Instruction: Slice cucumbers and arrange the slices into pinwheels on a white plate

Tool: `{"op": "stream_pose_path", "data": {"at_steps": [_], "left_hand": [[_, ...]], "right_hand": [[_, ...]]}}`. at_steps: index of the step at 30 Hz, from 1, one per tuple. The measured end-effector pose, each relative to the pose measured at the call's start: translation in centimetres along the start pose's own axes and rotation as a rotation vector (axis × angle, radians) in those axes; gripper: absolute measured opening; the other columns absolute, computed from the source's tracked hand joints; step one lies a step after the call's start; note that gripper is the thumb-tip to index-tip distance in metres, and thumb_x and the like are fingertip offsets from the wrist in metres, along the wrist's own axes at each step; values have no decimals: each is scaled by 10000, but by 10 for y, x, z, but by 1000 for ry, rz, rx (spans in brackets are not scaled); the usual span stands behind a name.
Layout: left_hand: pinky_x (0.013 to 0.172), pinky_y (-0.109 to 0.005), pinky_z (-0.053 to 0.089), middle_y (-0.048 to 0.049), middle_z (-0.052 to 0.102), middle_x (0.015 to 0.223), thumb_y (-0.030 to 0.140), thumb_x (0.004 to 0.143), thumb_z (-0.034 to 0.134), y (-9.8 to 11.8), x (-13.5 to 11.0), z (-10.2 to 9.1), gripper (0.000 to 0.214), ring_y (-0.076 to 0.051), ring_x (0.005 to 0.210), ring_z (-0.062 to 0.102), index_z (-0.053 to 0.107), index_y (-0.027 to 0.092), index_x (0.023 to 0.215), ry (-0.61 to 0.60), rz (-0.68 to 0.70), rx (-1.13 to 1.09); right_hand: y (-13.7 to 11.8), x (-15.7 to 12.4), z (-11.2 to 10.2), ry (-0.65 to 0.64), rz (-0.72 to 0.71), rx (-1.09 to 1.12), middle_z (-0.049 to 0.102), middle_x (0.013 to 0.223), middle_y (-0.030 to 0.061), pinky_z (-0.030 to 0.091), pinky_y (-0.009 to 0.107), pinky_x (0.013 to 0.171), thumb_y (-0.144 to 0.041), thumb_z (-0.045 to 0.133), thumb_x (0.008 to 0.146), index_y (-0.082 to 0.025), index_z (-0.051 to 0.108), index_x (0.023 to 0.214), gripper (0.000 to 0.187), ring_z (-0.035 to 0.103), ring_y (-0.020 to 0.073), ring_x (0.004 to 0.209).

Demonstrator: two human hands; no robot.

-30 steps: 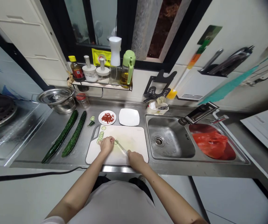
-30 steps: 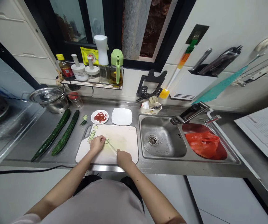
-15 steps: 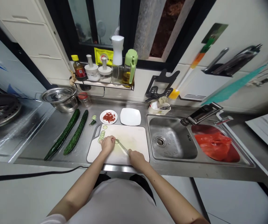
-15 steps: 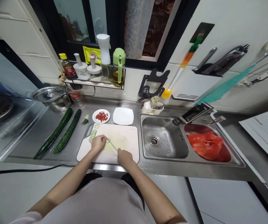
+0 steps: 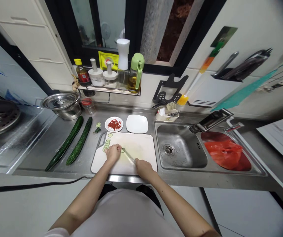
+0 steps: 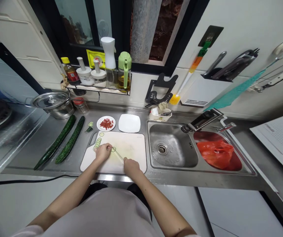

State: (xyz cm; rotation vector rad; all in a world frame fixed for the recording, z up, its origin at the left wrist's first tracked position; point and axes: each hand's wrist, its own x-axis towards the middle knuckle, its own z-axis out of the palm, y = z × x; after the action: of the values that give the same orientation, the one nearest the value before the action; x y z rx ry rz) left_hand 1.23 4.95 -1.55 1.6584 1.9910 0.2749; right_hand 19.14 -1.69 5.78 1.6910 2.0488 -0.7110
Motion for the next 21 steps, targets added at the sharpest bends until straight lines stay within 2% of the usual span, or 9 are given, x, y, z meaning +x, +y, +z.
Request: {"op": "stream_pose_path", "data": {"at_steps": [11, 17, 21], "left_hand": [[869, -393, 330, -33, 714, 975, 232, 826, 487, -1, -1, -1, 229, -233, 971, 604, 700, 272, 899, -1, 6, -7], [877, -390, 343, -47, 696, 1006, 278, 805, 540, -1, -4, -2, 250, -234, 995, 582, 661, 268, 1024, -37, 29, 3], [878, -393, 346, -44, 680, 1006, 278, 806, 538, -1, -5, -1, 254, -240, 1003, 573, 652, 284, 1033, -37, 39, 11]], "right_hand": [[4, 1, 4, 5, -17, -10, 678, 985, 161, 464, 329, 729, -105, 374, 877, -138, 520, 1123, 288, 658, 257, 957], [11, -7, 9, -8, -18, 6, 677, 993, 168, 455, 338, 716, -140, 362, 894, -141, 519, 1117, 272, 656, 269, 944], [15, -10, 13, -13, -2, 19, 677, 1001, 166, 453, 340, 725, -141, 357, 894, -154, 529, 1104, 272, 655, 266, 947]]}}
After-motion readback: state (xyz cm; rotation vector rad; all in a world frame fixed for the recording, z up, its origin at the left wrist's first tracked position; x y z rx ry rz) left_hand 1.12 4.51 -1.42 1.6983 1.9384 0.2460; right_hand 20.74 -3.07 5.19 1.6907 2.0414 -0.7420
